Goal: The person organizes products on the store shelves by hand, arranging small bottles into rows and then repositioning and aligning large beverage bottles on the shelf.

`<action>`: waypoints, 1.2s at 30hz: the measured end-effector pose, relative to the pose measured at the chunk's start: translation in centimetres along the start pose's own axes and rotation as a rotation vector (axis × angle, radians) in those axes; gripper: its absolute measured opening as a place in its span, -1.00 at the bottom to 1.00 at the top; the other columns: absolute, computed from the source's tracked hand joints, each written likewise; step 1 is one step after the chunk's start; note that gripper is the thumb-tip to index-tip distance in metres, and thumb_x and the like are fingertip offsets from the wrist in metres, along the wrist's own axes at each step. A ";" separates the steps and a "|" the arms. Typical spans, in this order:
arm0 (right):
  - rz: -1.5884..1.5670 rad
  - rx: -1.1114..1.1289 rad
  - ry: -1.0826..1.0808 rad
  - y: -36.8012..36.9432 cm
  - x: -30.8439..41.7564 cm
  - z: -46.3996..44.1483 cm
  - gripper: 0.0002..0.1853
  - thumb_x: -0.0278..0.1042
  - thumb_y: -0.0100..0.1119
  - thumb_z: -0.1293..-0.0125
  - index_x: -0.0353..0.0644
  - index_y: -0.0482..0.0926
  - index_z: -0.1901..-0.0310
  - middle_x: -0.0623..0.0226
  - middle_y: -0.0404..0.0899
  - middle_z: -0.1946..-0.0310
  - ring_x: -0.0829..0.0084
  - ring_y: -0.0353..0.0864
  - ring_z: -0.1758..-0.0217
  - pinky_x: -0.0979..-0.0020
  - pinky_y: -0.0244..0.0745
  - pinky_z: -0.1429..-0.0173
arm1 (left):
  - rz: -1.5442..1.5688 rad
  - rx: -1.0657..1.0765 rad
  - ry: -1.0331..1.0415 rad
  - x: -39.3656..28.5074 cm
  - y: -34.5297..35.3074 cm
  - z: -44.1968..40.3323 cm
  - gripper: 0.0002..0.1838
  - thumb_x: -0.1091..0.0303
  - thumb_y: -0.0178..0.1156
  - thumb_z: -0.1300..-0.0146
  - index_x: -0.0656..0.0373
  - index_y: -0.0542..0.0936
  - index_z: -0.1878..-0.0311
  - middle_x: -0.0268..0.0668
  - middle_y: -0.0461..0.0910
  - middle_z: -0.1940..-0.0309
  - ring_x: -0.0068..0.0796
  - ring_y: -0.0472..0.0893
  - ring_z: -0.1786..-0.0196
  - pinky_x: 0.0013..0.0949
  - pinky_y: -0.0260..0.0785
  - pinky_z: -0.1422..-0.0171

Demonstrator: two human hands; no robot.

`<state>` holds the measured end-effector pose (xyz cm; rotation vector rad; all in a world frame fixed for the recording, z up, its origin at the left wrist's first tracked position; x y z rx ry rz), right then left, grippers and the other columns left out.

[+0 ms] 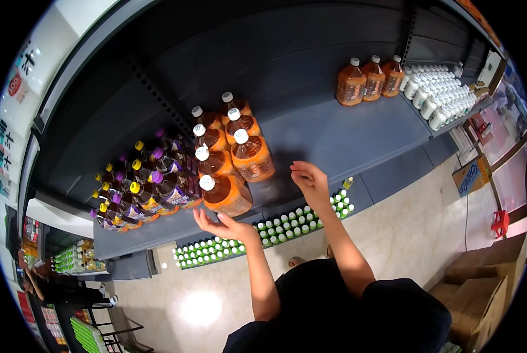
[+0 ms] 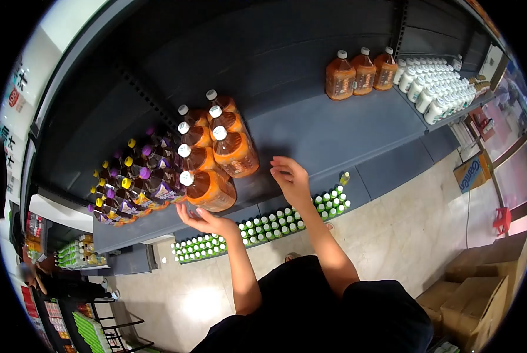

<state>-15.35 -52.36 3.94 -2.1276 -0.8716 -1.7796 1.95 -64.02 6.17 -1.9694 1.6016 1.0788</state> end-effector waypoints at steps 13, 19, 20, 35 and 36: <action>-0.129 -0.046 -0.037 -2.6 1.8 -4.7 -0.72 -0.57 0.29 -0.46 -0.36 0.62 -0.17 0.19 0.73 -0.04 0.47 0.73 -0.06 0.48 0.64 -0.13 | -0.098 -0.041 0.184 -1.4 2.4 -2.1 -0.49 0.15 0.14 -0.56 0.36 0.41 -0.36 0.01 0.29 -0.51 -0.02 0.28 -0.57 0.05 0.08 -0.63; -0.162 -0.070 -0.065 -3.9 2.0 -7.8 -0.74 -0.55 0.30 -0.47 -0.33 0.64 -0.15 0.21 0.74 -0.02 0.50 0.73 -0.06 0.50 0.62 -0.13 | 0.082 -0.007 0.197 -3.5 6.1 -1.2 -0.71 0.26 0.12 -0.52 0.28 0.50 -0.11 0.05 0.29 -0.50 0.07 0.25 -0.57 0.11 0.09 -0.62; -0.159 -0.074 -0.098 -4.4 1.9 -8.5 -0.73 -0.52 0.31 -0.48 -0.31 0.64 -0.16 0.23 0.74 -0.02 0.53 0.73 -0.05 0.53 0.62 -0.09 | 0.043 0.015 0.257 -4.3 6.9 -1.0 -0.72 0.27 0.12 -0.52 0.28 0.50 -0.10 0.05 0.29 -0.49 0.07 0.25 -0.56 0.12 0.08 -0.62; -0.234 -0.322 -0.170 -14.4 4.9 -16.6 -0.69 -0.55 0.25 -0.46 -0.32 0.63 -0.20 0.28 0.70 -0.07 0.59 0.68 0.00 0.52 0.57 -0.11 | 0.270 0.450 0.223 -8.6 17.5 7.4 -0.78 0.45 0.17 -0.47 0.35 0.53 -0.08 0.02 0.47 -0.30 0.03 0.43 -0.40 0.03 0.26 -0.53; -0.214 -0.330 -0.162 -15.0 5.0 -17.1 -0.68 -0.54 0.25 -0.45 -0.31 0.63 -0.20 0.28 0.69 -0.08 0.59 0.67 0.01 0.52 0.57 -0.11 | 0.269 0.449 0.250 -8.7 18.5 7.8 -0.77 0.44 0.18 -0.46 0.35 0.54 -0.08 -0.01 0.51 -0.26 0.00 0.47 -0.36 0.01 0.28 -0.49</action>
Point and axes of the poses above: each hand's wrist, its own z-axis away from the middle knuckle, its own y-axis out of the palm, x = y × z, the point moved 1 cm from there along -z, towards the middle knuckle
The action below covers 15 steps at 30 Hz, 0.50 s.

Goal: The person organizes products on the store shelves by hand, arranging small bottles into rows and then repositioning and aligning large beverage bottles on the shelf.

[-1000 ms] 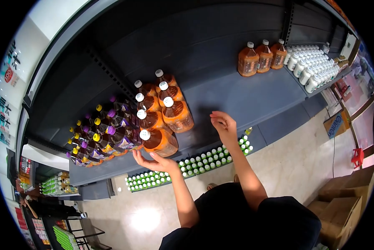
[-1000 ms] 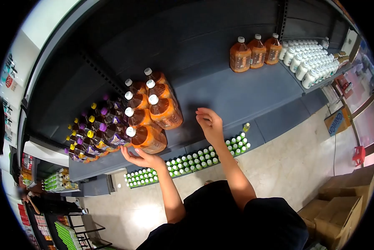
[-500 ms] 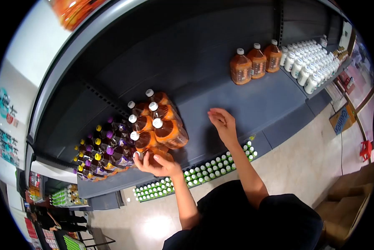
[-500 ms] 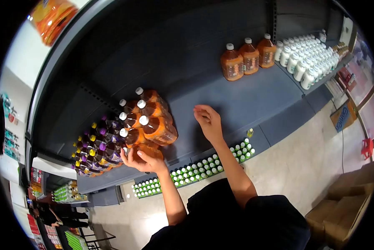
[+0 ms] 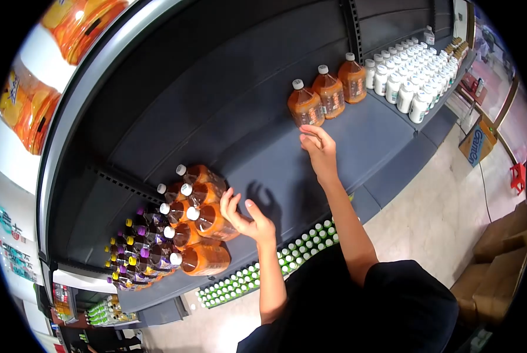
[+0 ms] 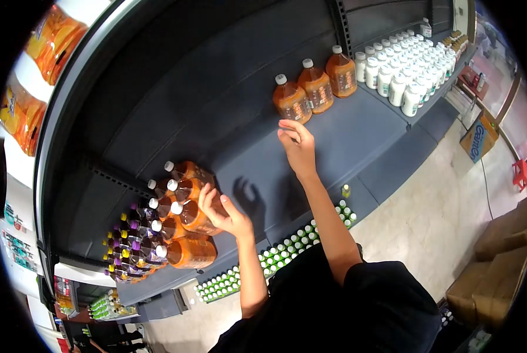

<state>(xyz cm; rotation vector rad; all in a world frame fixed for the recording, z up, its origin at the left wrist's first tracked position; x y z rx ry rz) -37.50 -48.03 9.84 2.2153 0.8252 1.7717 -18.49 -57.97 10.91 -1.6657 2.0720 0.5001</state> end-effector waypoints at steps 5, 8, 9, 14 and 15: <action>0.076 -0.011 -0.035 -2.0 -0.7 -3.5 -0.63 -0.53 0.28 -0.43 -0.31 0.61 -0.24 0.28 0.65 -0.13 0.57 0.64 -0.01 0.48 0.58 -0.14 | 0.119 0.106 -0.168 0.5 5.4 0.0 -0.77 0.52 0.16 -0.43 0.32 0.58 -0.10 -0.09 0.59 -0.18 -0.16 0.55 -0.27 -0.13 0.31 -0.47; 0.105 -0.019 -0.103 -3.4 -1.9 -5.5 -0.58 -0.51 0.32 -0.41 -0.32 0.59 -0.28 0.26 0.58 -0.26 0.50 0.62 -0.11 0.45 0.58 -0.19 | 0.199 0.168 -0.258 1.0 8.5 0.4 -0.76 0.57 0.14 -0.43 0.32 0.58 -0.12 -0.13 0.59 -0.18 -0.24 0.57 -0.24 -0.23 0.37 -0.40; 0.127 -0.026 -0.097 -4.0 -2.2 -6.0 -0.56 -0.48 0.36 -0.39 -0.30 0.60 -0.28 0.23 0.55 -0.30 0.43 0.63 -0.15 0.42 0.59 -0.21 | 0.227 0.185 -0.292 1.1 9.5 0.7 -0.76 0.57 0.14 -0.44 0.31 0.58 -0.12 -0.14 0.60 -0.18 -0.25 0.58 -0.24 -0.25 0.38 -0.38; 0.249 -0.012 -0.072 -6.7 -4.1 -8.6 -0.43 -0.41 0.47 -0.31 -0.31 0.57 -0.34 0.15 0.48 -0.42 0.25 0.64 -0.28 0.32 0.59 -0.30 | 0.360 0.259 -0.470 1.9 14.7 1.6 -0.75 0.49 0.20 -0.46 0.26 0.59 -0.16 -0.19 0.59 -0.21 -0.30 0.57 -0.26 -0.29 0.41 -0.31; 0.203 0.021 -0.038 -7.2 -4.7 -9.1 -0.33 -0.40 0.51 -0.28 -0.39 0.50 -0.39 0.09 0.45 -0.45 0.19 0.58 -0.38 0.30 0.58 -0.34 | 0.341 0.297 -0.455 1.9 15.6 1.8 -0.74 0.48 0.22 -0.46 0.25 0.59 -0.17 -0.19 0.58 -0.22 -0.30 0.56 -0.27 -0.28 0.41 -0.32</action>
Point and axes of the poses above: each hand's wrist, its own z-axis away from the middle knuckle, its own y-axis out of the palm, x = y × z, the point moved 1 cm from there along -z, towards the middle knuckle
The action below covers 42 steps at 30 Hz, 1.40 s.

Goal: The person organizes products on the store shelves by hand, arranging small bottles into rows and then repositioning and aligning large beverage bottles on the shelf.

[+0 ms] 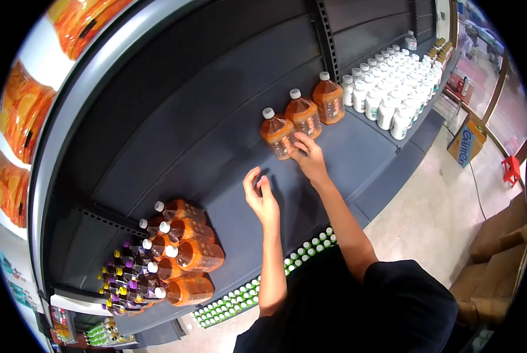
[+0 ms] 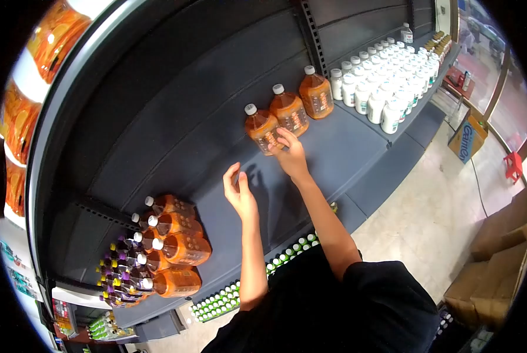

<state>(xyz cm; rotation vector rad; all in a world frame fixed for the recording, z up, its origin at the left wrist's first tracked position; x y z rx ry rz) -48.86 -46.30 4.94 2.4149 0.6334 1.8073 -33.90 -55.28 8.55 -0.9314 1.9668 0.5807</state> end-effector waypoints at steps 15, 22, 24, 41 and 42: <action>0.371 -0.027 -0.111 0.1 -2.6 -3.5 -0.21 -0.32 0.53 -0.29 -0.40 0.39 -0.48 0.12 0.55 -0.32 0.35 0.61 -0.18 0.36 0.65 -0.10 | -0.110 0.129 -0.201 5.6 7.0 -2.9 -0.26 0.22 0.31 -0.46 0.25 0.26 -0.58 0.15 0.35 -0.50 0.03 0.35 -0.55 -0.04 0.18 -0.61; 0.327 0.042 -0.108 -0.3 -1.4 -3.6 -0.33 -0.33 0.57 -0.15 -0.27 0.55 -0.31 0.22 0.62 0.02 0.36 0.65 0.07 0.33 0.63 -0.03 | -0.103 0.033 -0.134 6.6 7.3 -3.6 -0.40 0.33 0.29 -0.48 0.19 0.33 -0.50 -0.13 0.38 -0.44 -0.19 0.35 -0.49 -0.08 0.27 -0.52; 0.382 0.026 -0.215 0.0 -1.2 -3.0 -0.31 -0.39 0.59 -0.13 -0.24 0.52 -0.30 0.26 0.60 0.00 0.35 0.64 0.02 0.35 0.60 -0.08 | -0.084 -0.011 -0.078 8.3 7.4 -3.9 -0.33 0.32 0.31 -0.47 0.23 0.29 -0.54 -0.07 0.39 -0.44 -0.17 0.37 -0.46 -0.08 0.24 -0.53; 0.683 0.132 -0.311 2.4 2.9 0.3 -0.20 -0.61 0.54 -0.02 -0.18 0.45 -0.37 0.07 0.48 -0.27 -0.12 0.47 -0.36 0.06 0.44 -0.43 | 0.198 0.118 -0.189 7.9 3.2 -0.6 -0.24 0.43 0.29 -0.45 0.14 0.16 -0.61 -0.17 0.36 -0.54 -0.27 0.27 -0.63 -0.06 0.09 -0.60; 0.683 0.133 -0.309 2.7 3.4 1.0 -0.22 -0.64 0.51 -0.04 -0.18 0.46 -0.36 0.07 0.48 -0.27 -0.10 0.49 -0.36 0.07 0.45 -0.43 | 0.216 0.129 -0.216 7.5 2.6 -0.2 -0.26 0.48 0.28 -0.45 0.16 0.17 -0.60 -0.17 0.36 -0.54 -0.28 0.27 -0.64 -0.08 0.12 -0.60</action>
Point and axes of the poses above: each hand's wrist, its own z-axis away from the middle knuckle, its own y-axis out of the palm, x = y × z, the point moved 1 cm from there along -z, towards the middle knuckle
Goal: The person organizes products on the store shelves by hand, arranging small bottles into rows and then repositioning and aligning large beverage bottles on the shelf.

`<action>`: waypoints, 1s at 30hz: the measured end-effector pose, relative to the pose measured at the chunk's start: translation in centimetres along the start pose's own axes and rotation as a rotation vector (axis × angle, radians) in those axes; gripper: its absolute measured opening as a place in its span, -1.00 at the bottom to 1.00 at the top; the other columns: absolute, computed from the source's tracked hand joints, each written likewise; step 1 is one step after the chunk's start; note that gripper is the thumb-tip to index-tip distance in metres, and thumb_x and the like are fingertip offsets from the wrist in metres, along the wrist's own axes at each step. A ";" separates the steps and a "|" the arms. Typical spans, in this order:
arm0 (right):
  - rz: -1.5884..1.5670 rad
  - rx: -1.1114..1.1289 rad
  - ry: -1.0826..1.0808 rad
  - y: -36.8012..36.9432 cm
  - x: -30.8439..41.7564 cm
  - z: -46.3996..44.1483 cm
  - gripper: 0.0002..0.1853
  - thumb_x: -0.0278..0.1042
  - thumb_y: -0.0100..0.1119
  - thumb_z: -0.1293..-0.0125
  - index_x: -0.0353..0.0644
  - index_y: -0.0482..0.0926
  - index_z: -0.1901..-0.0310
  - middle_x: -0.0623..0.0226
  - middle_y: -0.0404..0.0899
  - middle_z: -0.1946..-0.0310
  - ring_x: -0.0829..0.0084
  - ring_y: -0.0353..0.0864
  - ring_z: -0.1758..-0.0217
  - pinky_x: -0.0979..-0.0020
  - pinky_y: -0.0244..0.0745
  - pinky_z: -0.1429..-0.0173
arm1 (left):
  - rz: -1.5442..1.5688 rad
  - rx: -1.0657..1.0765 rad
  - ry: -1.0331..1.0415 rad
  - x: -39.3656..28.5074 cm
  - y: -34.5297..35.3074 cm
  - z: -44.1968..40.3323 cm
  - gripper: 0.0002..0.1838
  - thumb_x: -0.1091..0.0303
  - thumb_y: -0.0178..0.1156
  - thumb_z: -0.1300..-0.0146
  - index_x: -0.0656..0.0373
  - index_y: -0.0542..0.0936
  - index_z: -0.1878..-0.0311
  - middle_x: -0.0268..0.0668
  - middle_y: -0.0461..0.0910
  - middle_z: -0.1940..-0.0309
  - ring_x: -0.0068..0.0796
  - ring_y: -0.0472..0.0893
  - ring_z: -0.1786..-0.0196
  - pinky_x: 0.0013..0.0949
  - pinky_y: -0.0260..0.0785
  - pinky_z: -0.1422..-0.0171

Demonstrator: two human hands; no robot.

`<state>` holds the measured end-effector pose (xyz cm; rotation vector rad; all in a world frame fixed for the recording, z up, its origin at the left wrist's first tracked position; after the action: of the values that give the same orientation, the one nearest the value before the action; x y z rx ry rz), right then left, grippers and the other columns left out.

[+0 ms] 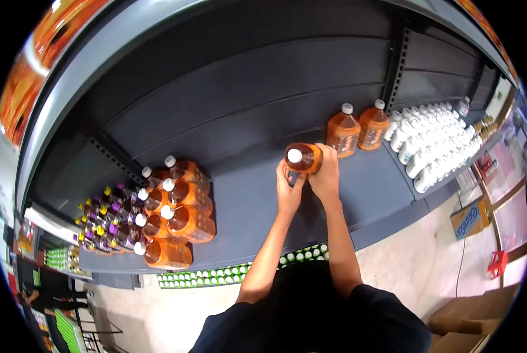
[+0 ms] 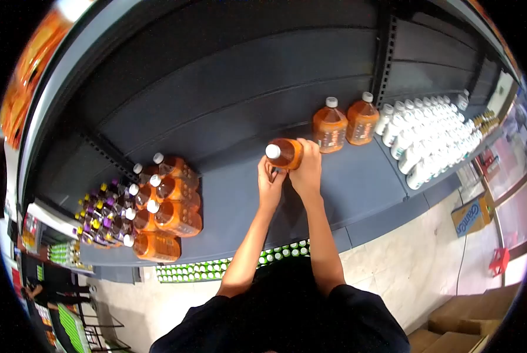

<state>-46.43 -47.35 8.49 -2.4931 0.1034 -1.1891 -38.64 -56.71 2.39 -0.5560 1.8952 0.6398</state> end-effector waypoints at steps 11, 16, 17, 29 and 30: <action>-0.448 0.239 0.118 -1.4 8.1 6.3 -0.18 -0.81 0.58 0.10 -0.34 0.56 -0.32 0.22 0.50 -0.31 0.28 0.63 -0.31 0.33 0.76 -0.31 | -0.214 -0.313 0.081 -7.5 -4.9 8.7 -0.48 0.37 0.26 -0.51 0.24 0.41 -0.46 -0.14 0.57 -0.32 -0.26 0.53 -0.35 -0.15 0.33 -0.44; -0.452 0.310 0.141 0.5 11.8 10.1 -0.13 -0.79 0.63 0.13 -0.33 0.54 -0.34 0.23 0.48 -0.30 0.29 0.56 -0.37 0.28 0.77 -0.34 | -0.282 -0.372 0.093 -10.9 -9.4 12.4 -0.51 0.40 0.21 -0.53 0.26 0.42 -0.46 -0.17 0.54 -0.31 -0.34 0.52 -0.37 -0.22 0.31 -0.49; -0.470 0.321 0.146 1.0 12.4 10.8 -0.13 -0.79 0.63 0.13 -0.33 0.54 -0.34 0.23 0.48 -0.30 0.29 0.56 -0.37 0.27 0.77 -0.34 | -0.269 -0.386 0.101 -11.2 -10.2 13.0 -0.50 0.38 0.23 -0.53 0.26 0.42 -0.46 -0.16 0.54 -0.30 -0.32 0.52 -0.35 -0.23 0.33 -0.46; -0.482 0.431 0.155 4.7 20.8 17.0 -0.10 -0.74 0.67 0.15 -0.28 0.55 -0.36 0.24 0.45 -0.33 0.27 0.52 -0.40 0.19 0.71 -0.40 | -0.239 -0.444 0.172 -16.2 -18.7 18.2 -0.40 0.46 0.17 -0.53 0.36 0.29 -0.56 -0.03 0.47 -0.41 -0.27 0.54 -0.36 -0.23 0.34 -0.49; -0.449 0.434 0.183 4.3 21.6 17.2 -0.08 -0.72 0.68 0.14 -0.28 0.53 -0.38 0.25 0.45 -0.35 0.28 0.52 -0.40 0.21 0.70 -0.39 | -0.185 -0.425 0.147 -16.7 -18.8 18.7 -0.39 0.46 0.16 -0.53 0.38 0.27 -0.57 -0.02 0.48 -0.41 -0.28 0.54 -0.36 -0.24 0.33 -0.50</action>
<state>-19.08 -50.95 12.91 -2.0735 -0.6299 -1.4267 -7.81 -57.08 7.95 -1.0625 1.8199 0.9052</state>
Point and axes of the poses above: each hand's wrist, its own z-axis away from the middle knuckle, its own y-axis out of the palm, x = y × z, the point moved 1 cm from there along -z, towards the middle knuckle
